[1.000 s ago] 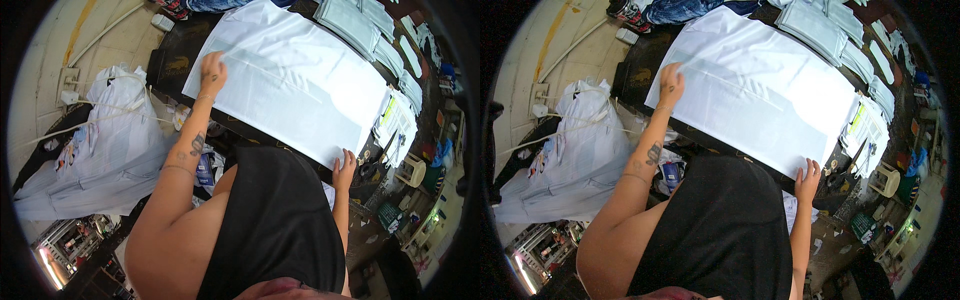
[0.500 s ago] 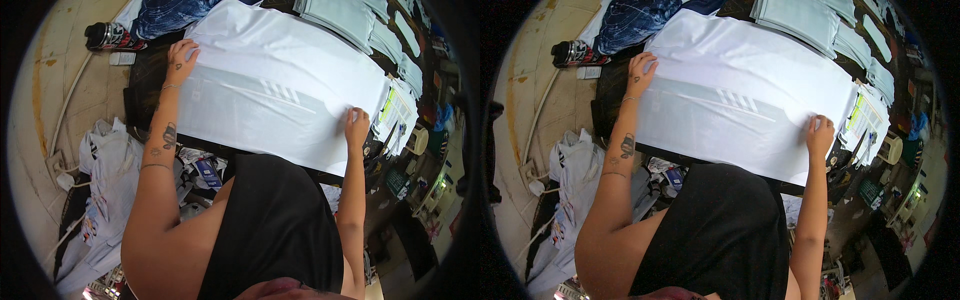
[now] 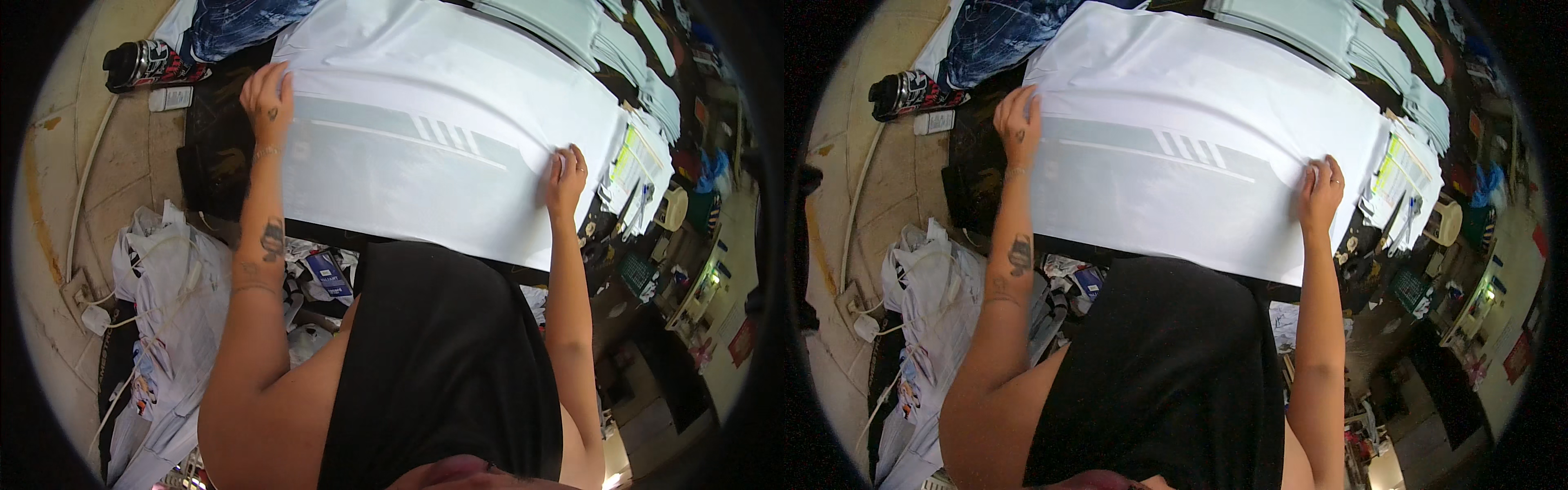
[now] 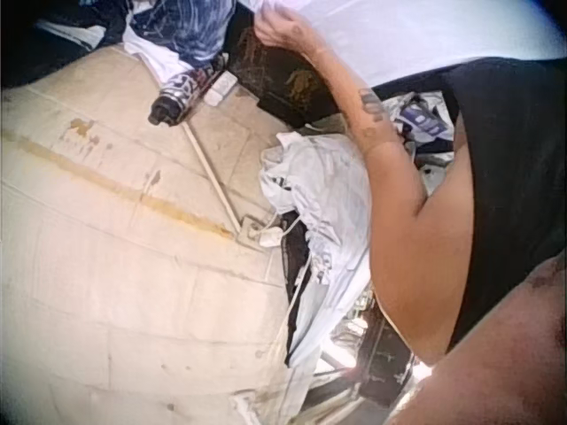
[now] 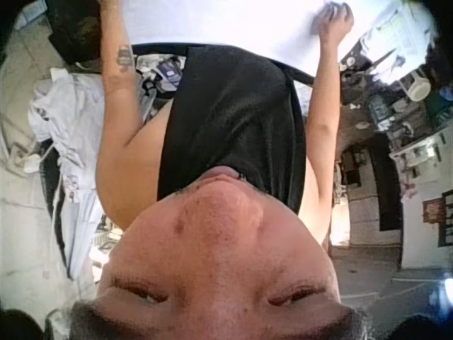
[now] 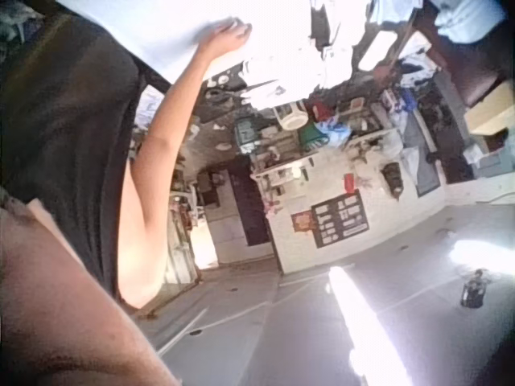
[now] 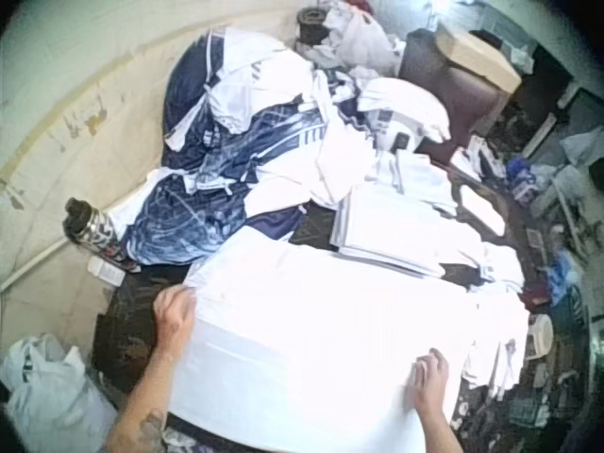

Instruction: The person uses shears to cut a large white sheet of fabric on a worktable, then places a blue and white patterned jersey on top and cuts along its edges. The person repeatedly folds and cuts the white fabric, stacking the cut pieces on the table.

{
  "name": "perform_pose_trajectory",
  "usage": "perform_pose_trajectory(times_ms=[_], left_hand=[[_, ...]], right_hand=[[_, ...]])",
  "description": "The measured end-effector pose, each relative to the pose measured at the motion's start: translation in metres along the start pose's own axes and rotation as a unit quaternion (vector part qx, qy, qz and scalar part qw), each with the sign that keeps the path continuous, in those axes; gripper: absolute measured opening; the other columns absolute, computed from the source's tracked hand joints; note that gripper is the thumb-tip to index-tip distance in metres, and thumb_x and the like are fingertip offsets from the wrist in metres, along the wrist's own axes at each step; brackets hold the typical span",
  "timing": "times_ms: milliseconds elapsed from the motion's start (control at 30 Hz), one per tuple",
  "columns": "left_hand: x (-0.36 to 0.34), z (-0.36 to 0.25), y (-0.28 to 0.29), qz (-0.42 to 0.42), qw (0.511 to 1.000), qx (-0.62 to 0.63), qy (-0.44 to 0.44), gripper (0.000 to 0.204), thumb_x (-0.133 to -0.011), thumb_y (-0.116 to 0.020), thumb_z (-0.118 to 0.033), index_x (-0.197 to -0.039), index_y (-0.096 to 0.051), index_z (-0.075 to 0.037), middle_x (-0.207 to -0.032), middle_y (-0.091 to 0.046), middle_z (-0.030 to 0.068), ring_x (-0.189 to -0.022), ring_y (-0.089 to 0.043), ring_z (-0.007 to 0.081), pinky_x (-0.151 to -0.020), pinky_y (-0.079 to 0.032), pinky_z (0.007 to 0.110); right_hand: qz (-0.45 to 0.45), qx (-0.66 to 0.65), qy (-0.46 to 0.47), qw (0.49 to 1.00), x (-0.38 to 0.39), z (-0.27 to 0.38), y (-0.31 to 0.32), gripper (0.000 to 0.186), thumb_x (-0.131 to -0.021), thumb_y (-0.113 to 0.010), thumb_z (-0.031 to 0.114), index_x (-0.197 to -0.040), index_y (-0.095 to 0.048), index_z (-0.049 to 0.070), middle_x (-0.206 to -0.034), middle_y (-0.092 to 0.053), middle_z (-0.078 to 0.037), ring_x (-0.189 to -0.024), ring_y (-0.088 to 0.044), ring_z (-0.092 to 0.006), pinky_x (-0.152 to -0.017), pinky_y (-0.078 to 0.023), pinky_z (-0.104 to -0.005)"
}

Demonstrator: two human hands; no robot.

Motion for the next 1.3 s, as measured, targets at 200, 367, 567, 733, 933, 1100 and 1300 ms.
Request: perform_pose_trajectory(times_ms=[200, 367, 567, 733, 933, 1100, 1300], left_hand=[[0.151, -0.008, 0.039, 0.099, 0.966, -0.13, 0.199, 0.039, -0.103, -0.058, -0.024, -0.141, -0.064, -0.018, -0.147, -0.052, 0.0125, -0.137, -0.043, 0.0388, -0.115, -0.033, 0.058], [0.102, -0.063, 0.038, 0.009, 0.974, -0.065, 0.215, 0.044, -0.1, -0.057, -0.016, -0.143, -0.06, -0.008, -0.147, -0.054, 0.0184, -0.137, -0.047, 0.0394, -0.116, -0.035, 0.055], [0.089, -0.403, -0.082, 0.188, 0.892, 0.325, -0.252, 0.037, -0.094, -0.052, 0.001, -0.127, -0.067, -0.004, -0.13, -0.066, 0.0186, -0.126, -0.06, 0.0353, -0.112, -0.045, 0.044], [0.132, -0.529, -0.144, 0.217, 0.913, 0.14, -0.315, 0.031, -0.094, -0.064, -0.011, -0.125, -0.068, -0.015, -0.127, -0.067, 0.0118, -0.127, -0.058, 0.0322, -0.11, -0.043, 0.048], [0.09, -0.504, -0.185, 0.229, 0.943, 0.158, -0.183, 0.013, -0.089, -0.078, -0.032, -0.098, -0.079, -0.023, -0.126, -0.067, 0.0027, -0.123, -0.055, 0.0291, -0.11, -0.037, 0.047], [0.081, -0.494, -0.199, 0.244, 0.941, 0.174, -0.156, 0.013, -0.089, -0.079, -0.034, -0.095, -0.082, -0.023, -0.125, -0.068, 0.0027, -0.123, -0.055, 0.0283, -0.11, -0.037, 0.047], [0.102, -0.529, -0.144, 0.15, 0.924, 0.204, -0.287, 0.027, -0.091, -0.075, -0.028, -0.114, -0.075, -0.014, -0.118, -0.069, 0.0081, -0.117, -0.059, 0.0297, -0.106, -0.041, 0.046]], right_hand=[[0.134, 0.025, -0.028, 0.99, 0.124, -0.036, 0.067, 0.03, -0.094, -0.072, 0.014, -0.124, -0.068, 0.008, -0.137, -0.061, -0.018, -0.127, -0.056, -0.0412, -0.11, -0.045, -0.0497], [-0.035, 0.04, -0.042, 0.998, 0.158, -0.131, 0.118, 0.041, -0.095, -0.067, 0.008, -0.135, -0.067, 0.012, -0.141, -0.059, -0.022, -0.13, -0.051, -0.045, -0.111, -0.042, -0.053], [0.052, 0.087, -0.197, 0.975, 0.147, -0.213, 0.109, 0.047, -0.086, -0.066, 0.008, -0.132, -0.067, 0.014, -0.129, -0.052, -0.035, -0.115, -0.057, -0.0507, -0.099, -0.051, -0.0547], [0.12, -0.005, -0.174, 0.977, 0.187, -0.213, 0.125, 0.056, -0.085, -0.074, 0.005, -0.137, -0.058, 0.016, -0.122, -0.052, -0.028, -0.111, -0.06, -0.0456, -0.095, -0.053, -0.0489], [0.115, -0.429, -0.358, 0.821, 0.312, -0.23, 0.139, 0.044, -0.093, -0.08, 0.015, -0.129, -0.057, 0.007, -0.082, -0.063, -0.007, -0.073, -0.067, -0.0202, -0.065, -0.055, -0.0333], [0.23, -0.563, -0.432, 0.666, 0.436, -0.198, 0.145, 0.039, -0.095, -0.079, 0.021, -0.124, -0.061, 0.003, -0.078, -0.064, -0.002, -0.063, -0.063, -0.0136, -0.056, -0.05, -0.0301], [0.345, -0.606, -0.398, 0.596, 0.494, -0.161, 0.162, 0.063, -0.089, -0.083, 0.027, -0.143, -0.056, 0.007, -0.087, -0.059, 0.002, -0.072, -0.058, -0.0104, -0.064, -0.049, -0.0277]])
Point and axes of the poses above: each hand's wrist, its own x-axis away from the middle knuckle, its own y-axis out of the back of the hand, z = x × y, the point moved 8 cm from there along -x, towards the middle knuckle
